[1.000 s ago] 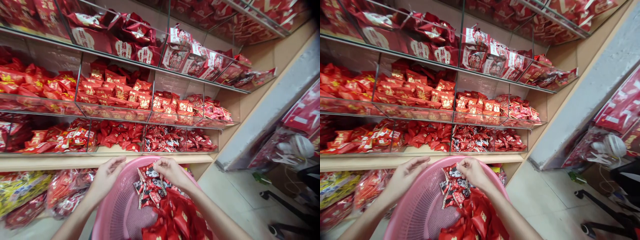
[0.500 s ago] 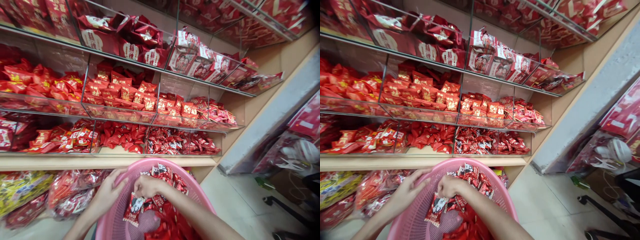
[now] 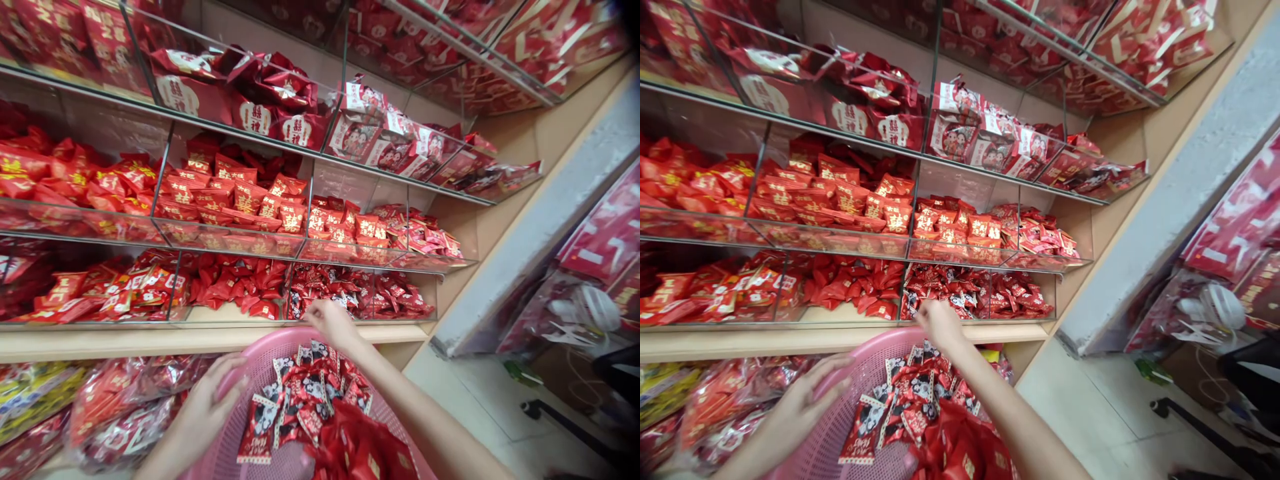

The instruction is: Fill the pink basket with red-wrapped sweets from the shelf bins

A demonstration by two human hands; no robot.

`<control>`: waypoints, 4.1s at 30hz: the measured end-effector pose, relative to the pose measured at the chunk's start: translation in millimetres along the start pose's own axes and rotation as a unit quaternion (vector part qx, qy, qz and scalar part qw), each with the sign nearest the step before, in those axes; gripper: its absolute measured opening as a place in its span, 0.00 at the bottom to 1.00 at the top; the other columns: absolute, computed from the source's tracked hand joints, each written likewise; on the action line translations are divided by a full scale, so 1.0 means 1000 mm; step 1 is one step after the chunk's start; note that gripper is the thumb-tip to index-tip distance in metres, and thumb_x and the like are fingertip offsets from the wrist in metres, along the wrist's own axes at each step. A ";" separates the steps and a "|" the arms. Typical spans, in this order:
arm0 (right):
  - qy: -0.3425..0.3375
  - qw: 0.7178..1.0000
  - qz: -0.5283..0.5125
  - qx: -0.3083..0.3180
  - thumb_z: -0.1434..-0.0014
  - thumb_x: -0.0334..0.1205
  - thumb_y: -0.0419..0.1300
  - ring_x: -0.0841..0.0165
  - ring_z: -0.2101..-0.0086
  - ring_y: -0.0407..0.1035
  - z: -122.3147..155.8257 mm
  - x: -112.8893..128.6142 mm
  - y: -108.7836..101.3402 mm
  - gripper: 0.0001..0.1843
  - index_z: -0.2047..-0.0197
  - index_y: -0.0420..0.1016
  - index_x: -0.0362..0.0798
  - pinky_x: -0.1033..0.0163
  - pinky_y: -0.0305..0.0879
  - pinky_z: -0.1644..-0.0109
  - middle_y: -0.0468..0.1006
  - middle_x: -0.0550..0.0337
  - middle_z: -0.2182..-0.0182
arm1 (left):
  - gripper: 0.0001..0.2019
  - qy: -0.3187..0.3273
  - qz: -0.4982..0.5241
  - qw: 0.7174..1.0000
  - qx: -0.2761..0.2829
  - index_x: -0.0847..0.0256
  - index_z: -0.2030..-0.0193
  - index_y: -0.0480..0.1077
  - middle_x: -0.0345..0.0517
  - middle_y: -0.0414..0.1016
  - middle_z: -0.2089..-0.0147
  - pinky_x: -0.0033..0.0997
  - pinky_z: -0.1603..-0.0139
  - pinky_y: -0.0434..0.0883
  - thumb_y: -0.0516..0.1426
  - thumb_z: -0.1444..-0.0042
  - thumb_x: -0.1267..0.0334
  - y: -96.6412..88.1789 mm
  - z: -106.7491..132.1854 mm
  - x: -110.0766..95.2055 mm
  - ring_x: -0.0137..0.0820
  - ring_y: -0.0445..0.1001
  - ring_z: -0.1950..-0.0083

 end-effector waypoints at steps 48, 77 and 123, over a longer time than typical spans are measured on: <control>0.152 0.821 -0.550 0.005 0.52 0.53 0.62 0.81 0.90 0.51 0.095 0.011 0.009 0.19 0.74 0.66 0.44 0.74 0.43 0.85 0.72 0.62 0.88 | 0.15 -0.026 0.163 0.983 0.080 0.60 0.68 0.72 0.40 0.74 0.72 0.29 0.63 0.67 0.51 0.45 0.51 0.029 -0.024 -0.074 0.34 0.72 0.66; 0.122 0.849 -0.510 0.063 0.51 0.56 0.60 0.77 0.85 0.59 0.111 0.014 0.018 0.20 0.74 0.65 0.45 0.72 0.51 0.81 0.73 0.62 0.85 | 0.14 0.099 -0.119 0.987 0.030 0.55 0.69 0.63 0.37 0.65 0.76 0.26 0.67 0.62 0.42 0.38 0.56 0.020 -0.013 -0.083 0.32 0.67 0.73; -0.005 0.997 -0.009 -0.076 0.47 0.30 0.54 0.66 0.71 0.70 -0.030 -0.041 -0.013 0.08 0.69 0.75 0.46 0.66 0.59 0.67 0.77 0.56 0.74 | 0.19 -0.004 -0.027 0.999 -0.019 0.57 0.49 0.67 0.50 0.73 0.48 0.41 0.45 0.66 0.49 0.43 0.51 -0.013 0.010 0.011 0.40 0.68 0.45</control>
Point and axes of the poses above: each hand's wrist, its own z-axis away from the middle knuckle, its own y-axis out of the palm, x = y × z, the point moved 6 cm from there along -z, towards the middle knuckle
